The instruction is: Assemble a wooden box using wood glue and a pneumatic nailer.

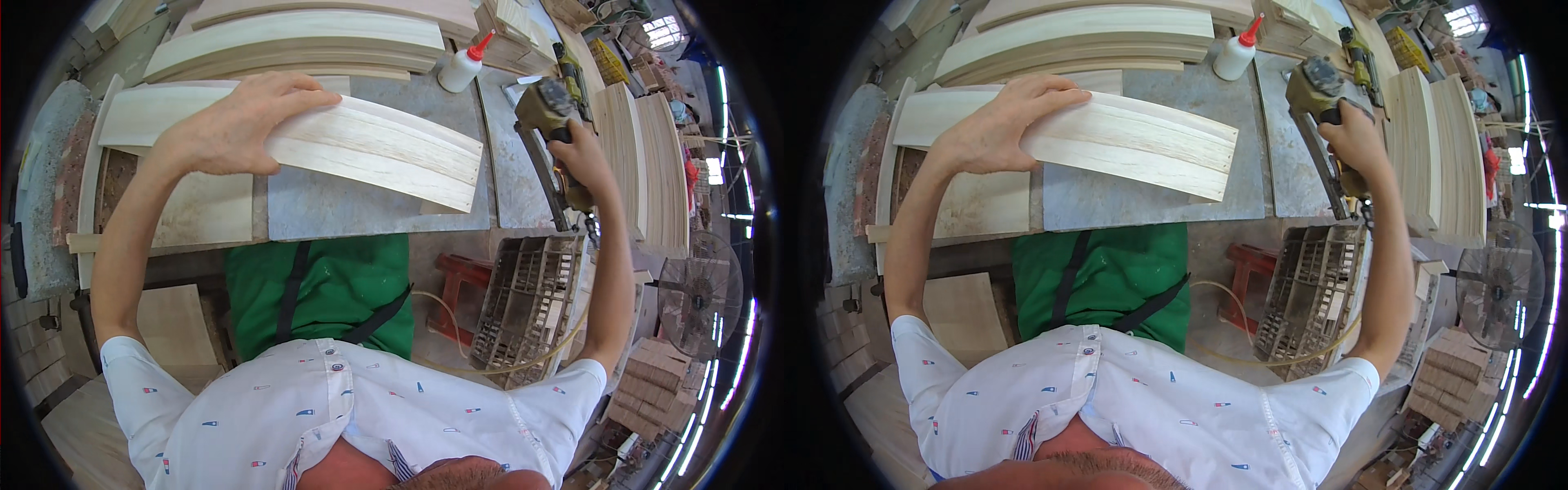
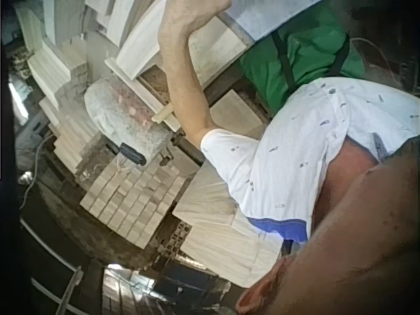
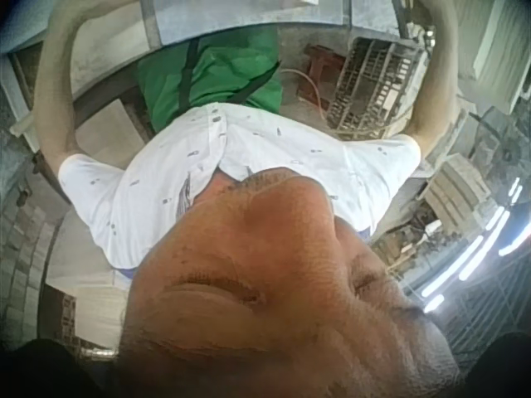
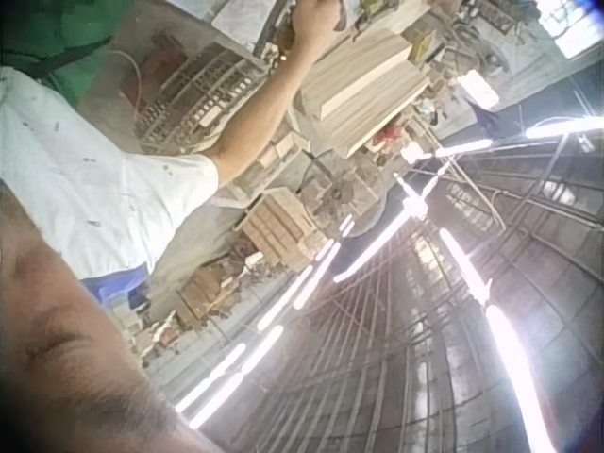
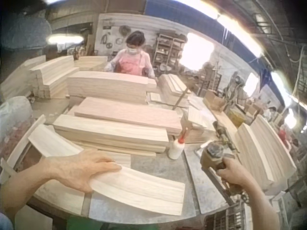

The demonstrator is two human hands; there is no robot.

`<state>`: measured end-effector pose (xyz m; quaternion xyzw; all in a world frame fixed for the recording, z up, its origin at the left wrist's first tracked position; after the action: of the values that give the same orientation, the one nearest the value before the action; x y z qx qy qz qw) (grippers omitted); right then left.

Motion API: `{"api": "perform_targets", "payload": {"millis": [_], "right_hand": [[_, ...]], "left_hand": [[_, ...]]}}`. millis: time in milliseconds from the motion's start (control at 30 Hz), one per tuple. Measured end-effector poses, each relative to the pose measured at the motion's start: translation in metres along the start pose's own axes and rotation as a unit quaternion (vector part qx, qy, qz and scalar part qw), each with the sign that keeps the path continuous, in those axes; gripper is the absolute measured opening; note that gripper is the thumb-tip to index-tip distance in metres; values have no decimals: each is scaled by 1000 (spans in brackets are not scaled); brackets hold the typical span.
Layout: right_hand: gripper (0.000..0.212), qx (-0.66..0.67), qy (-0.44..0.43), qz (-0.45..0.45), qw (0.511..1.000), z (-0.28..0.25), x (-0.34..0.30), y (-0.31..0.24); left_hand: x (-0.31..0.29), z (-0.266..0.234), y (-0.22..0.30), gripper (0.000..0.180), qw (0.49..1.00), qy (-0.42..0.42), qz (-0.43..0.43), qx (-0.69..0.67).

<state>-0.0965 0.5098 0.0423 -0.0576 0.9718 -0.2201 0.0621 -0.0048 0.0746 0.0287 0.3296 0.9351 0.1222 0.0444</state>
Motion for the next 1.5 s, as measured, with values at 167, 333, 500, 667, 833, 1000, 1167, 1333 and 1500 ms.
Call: {"api": "perform_targets", "payload": {"millis": [167,333,500,667,833,1000,1167,1333,1500], "right_hand": [[27,-217,90,-24,972,61,38,46],[18,-242,169,-42,955,118,41,59],[24,-239,185,-14,953,142,13,54],[59,327,-23,-22,944,130,-54,-35],[50,753,-65,0,655,182,-83,-84],[34,847,-51,34,528,212,-81,-74],[32,842,-33,51,536,227,-99,-68],[27,836,-77,87,536,236,-110,-76],[28,802,-57,161,573,245,-108,-70]], "left_hand": [[-9,-3,13,86,992,91,22,81],[-16,9,18,89,969,189,-6,158],[-14,25,24,89,952,226,-22,204],[-19,51,25,90,939,255,-39,229],[-18,85,38,67,910,303,-33,279],[-30,102,51,52,939,298,-11,173],[-38,123,48,42,962,250,5,110],[-39,151,44,41,961,258,17,100],[-38,162,39,44,974,209,39,73]]}}
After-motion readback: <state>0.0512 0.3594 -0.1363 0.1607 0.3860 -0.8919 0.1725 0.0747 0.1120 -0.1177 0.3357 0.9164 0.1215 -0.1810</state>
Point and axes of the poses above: each hand's wrist, its own x-axis towards the middle knuckle, its own z-axis out of the palm, y = z × x, the point moved 1 cm from there along x, towards the middle knuckle, and after that the axes turned 7 degrees about x, right-handed, at the moved point
